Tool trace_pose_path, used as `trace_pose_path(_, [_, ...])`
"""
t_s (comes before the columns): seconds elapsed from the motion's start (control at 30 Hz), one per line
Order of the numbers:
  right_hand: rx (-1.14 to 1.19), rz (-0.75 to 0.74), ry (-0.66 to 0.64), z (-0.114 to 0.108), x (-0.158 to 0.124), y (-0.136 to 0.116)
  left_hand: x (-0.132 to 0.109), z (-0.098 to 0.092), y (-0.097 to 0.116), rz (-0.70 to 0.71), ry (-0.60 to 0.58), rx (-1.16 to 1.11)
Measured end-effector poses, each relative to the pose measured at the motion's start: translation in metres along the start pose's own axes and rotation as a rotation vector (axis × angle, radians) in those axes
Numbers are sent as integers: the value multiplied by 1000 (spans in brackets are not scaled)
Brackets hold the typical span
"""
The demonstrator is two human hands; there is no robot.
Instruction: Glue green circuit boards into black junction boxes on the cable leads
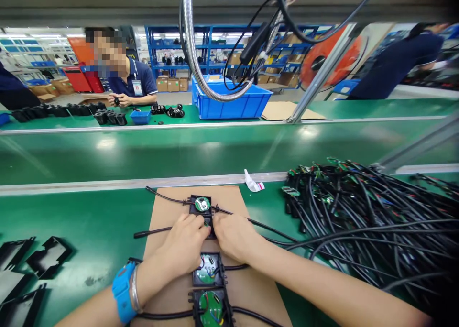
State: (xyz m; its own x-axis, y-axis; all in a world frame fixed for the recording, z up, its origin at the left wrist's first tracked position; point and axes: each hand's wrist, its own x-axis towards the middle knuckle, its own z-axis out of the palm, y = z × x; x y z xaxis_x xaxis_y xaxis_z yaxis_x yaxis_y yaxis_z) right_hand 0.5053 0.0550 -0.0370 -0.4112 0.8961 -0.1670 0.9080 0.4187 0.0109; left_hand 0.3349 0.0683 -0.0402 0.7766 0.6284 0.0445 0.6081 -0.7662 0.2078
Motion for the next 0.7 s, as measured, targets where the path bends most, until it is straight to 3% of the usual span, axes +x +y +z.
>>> trace_pose_path(0.27, [190,-13,275,18,-9,21,-4,1,0,36,-26,102])
trace_pose_path(0.43, [326,-153,388,40,-8,23,1,-2,10,48,-60,158])
trace_pose_path(0.53, [368,-242,432,38,-9,28,-2,-5,13,61,-48,143])
trace_pose_path(0.63, [369,-276,443,26,-12,30,-16,-8,-6,83,39,5])
trace_pose_path(0.7, [339,-212,451,17,-13,29,-23,-4,-38,78,181,-50])
